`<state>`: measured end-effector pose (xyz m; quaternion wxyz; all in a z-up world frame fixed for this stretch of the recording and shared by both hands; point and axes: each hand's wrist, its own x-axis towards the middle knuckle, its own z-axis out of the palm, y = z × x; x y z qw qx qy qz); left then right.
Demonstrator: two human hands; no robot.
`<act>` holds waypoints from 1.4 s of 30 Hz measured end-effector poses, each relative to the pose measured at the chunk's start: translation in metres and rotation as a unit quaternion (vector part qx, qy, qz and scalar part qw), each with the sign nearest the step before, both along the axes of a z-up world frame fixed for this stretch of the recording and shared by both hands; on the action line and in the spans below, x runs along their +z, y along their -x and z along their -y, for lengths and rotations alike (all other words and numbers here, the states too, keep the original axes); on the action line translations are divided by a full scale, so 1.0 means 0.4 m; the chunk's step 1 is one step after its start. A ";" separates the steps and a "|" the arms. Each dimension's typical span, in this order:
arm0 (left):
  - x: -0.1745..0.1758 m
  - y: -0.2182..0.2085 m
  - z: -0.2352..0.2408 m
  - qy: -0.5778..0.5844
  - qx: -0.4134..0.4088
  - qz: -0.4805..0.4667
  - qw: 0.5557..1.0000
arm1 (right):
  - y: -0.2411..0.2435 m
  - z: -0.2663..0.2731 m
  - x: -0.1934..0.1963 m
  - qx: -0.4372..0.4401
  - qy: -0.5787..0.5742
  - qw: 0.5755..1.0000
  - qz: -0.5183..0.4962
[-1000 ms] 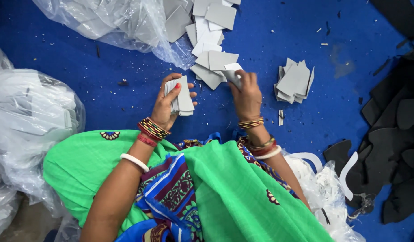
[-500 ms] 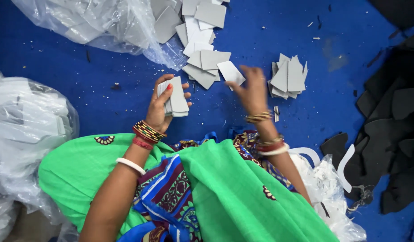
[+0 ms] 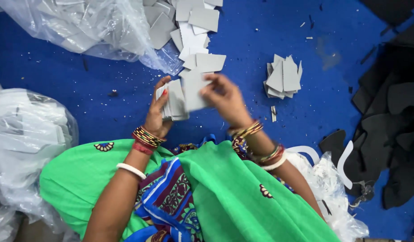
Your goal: The person sorts and counts grey shoe material components into stacks and packs them into plastic bags.
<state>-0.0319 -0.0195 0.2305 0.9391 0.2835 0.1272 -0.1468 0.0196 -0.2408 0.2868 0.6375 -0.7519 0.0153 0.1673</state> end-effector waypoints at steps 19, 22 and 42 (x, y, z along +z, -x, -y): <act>-0.125 0.009 -0.035 0.234 0.014 0.024 0.972 | -0.118 -0.017 -0.118 0.189 0.426 0.854 0.231; -0.118 0.000 -0.036 0.192 -0.003 -0.006 0.981 | -0.054 0.015 -0.087 0.162 0.352 0.886 0.254; 0.003 -0.002 -0.049 0.158 -0.024 0.025 0.987 | -0.083 0.292 0.085 -0.087 0.213 0.941 0.247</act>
